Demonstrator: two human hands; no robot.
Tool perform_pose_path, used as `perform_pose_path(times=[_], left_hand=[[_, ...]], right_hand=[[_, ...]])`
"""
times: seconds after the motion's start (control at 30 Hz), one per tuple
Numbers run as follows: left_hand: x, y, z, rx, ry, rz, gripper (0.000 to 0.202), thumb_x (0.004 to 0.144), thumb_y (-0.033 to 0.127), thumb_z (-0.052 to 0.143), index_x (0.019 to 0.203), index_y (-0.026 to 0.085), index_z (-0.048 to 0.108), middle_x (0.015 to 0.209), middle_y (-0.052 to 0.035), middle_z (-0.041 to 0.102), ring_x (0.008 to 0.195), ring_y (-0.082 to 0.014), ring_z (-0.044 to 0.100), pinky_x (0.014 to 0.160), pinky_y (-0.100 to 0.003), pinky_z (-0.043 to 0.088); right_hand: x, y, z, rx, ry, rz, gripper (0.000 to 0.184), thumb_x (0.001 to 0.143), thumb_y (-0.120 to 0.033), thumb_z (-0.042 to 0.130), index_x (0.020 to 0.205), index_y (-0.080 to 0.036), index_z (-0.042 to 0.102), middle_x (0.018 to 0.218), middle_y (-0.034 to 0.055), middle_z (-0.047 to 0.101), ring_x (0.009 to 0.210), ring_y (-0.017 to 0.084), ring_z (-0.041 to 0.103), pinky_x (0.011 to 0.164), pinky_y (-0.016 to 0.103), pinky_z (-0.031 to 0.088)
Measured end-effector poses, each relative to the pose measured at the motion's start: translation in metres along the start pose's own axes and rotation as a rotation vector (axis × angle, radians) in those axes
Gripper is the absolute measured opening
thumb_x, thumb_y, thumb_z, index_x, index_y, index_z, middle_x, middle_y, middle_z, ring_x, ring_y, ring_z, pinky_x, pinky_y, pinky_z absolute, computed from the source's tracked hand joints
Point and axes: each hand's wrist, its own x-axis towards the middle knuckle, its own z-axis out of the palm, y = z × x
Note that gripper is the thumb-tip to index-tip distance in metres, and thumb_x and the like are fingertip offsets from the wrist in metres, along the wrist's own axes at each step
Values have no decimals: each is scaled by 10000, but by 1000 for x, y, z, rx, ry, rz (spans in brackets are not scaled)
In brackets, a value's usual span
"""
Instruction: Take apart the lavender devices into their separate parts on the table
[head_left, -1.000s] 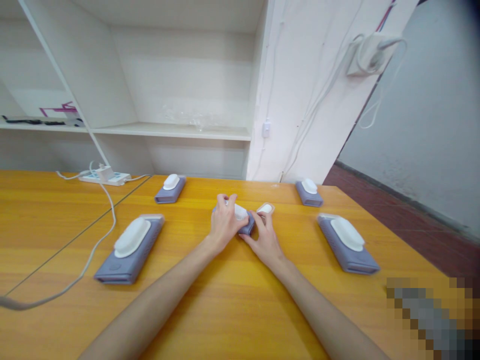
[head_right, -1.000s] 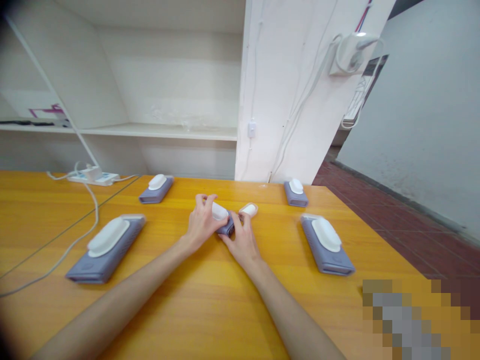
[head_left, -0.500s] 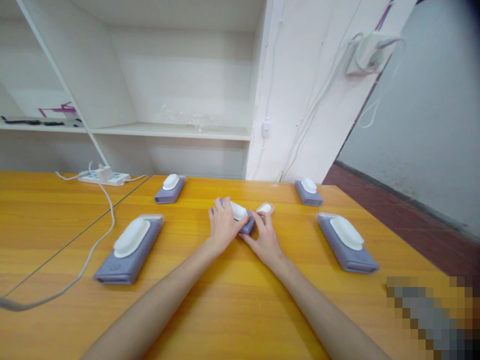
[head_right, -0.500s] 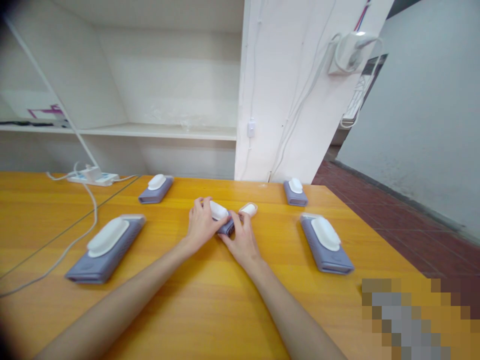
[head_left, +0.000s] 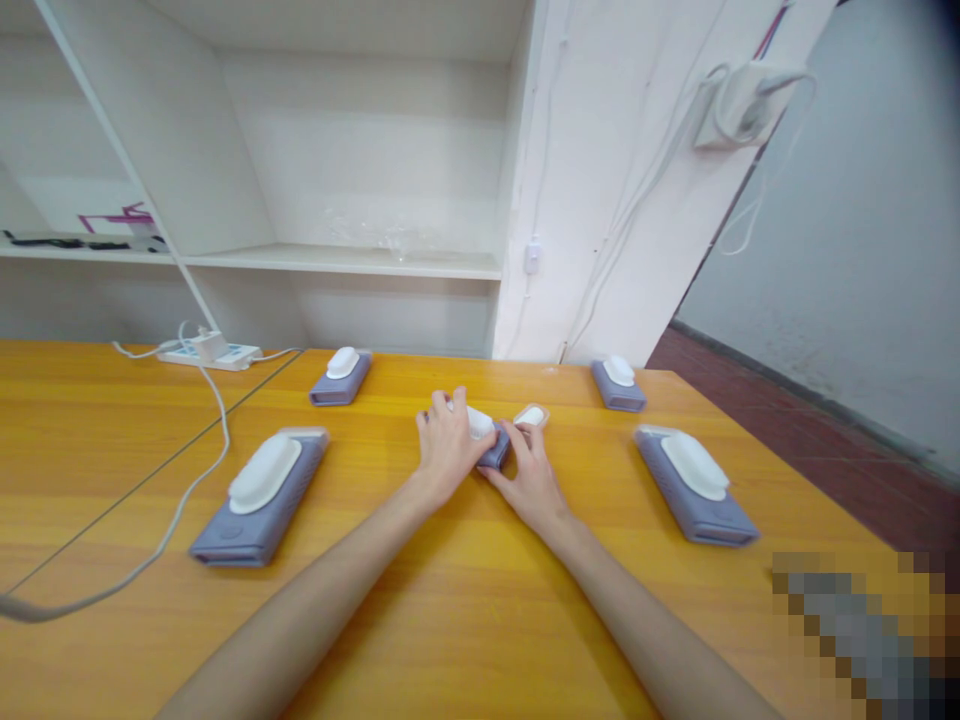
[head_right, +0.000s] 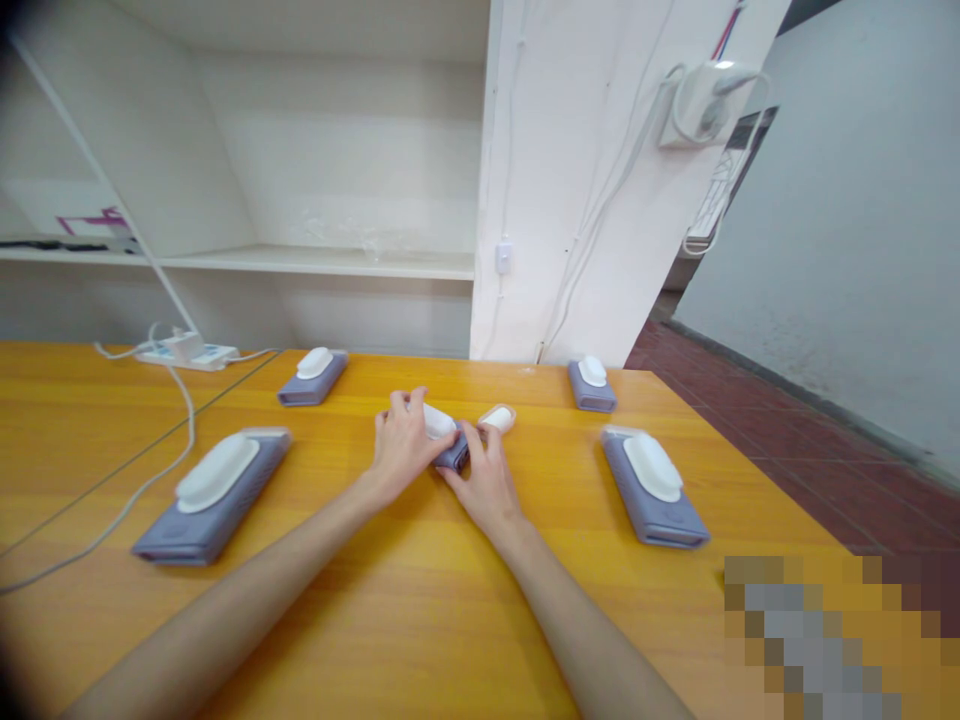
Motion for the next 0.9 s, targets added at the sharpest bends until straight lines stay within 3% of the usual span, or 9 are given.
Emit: perform_pose_path(times=[0.2, 0.53, 0.9], left_hand=[[3, -4, 1, -50, -16, 21, 746, 659, 518, 653, 1278, 209, 373, 1139, -110, 435, 1085, -292, 497, 887, -380, 357], [5, -2, 4, -91, 13, -52, 773, 619, 523, 686, 1264, 230, 377, 1122, -102, 414, 1011, -275, 522, 840, -371, 386], [8, -8, 2, -138, -41, 12, 829, 581, 477, 721, 1279, 235, 345, 1119, -92, 402, 1051, -262, 504, 849, -340, 387]], right_hand=[[0, 5, 3, -65, -12, -38, 622, 757, -336, 658, 1306, -215, 392, 1266, 113, 479, 1205, 273, 430, 1043, 479, 350], [1, 5, 2, -85, -40, -70, 629, 755, -335, 659, 1309, -208, 388, 1266, 99, 499, 1195, 262, 436, 1056, 470, 325], [0, 3, 4, -127, -29, -57, 640, 756, -349, 655, 1313, -203, 375, 1273, 108, 492, 1199, 270, 433, 1057, 489, 316]])
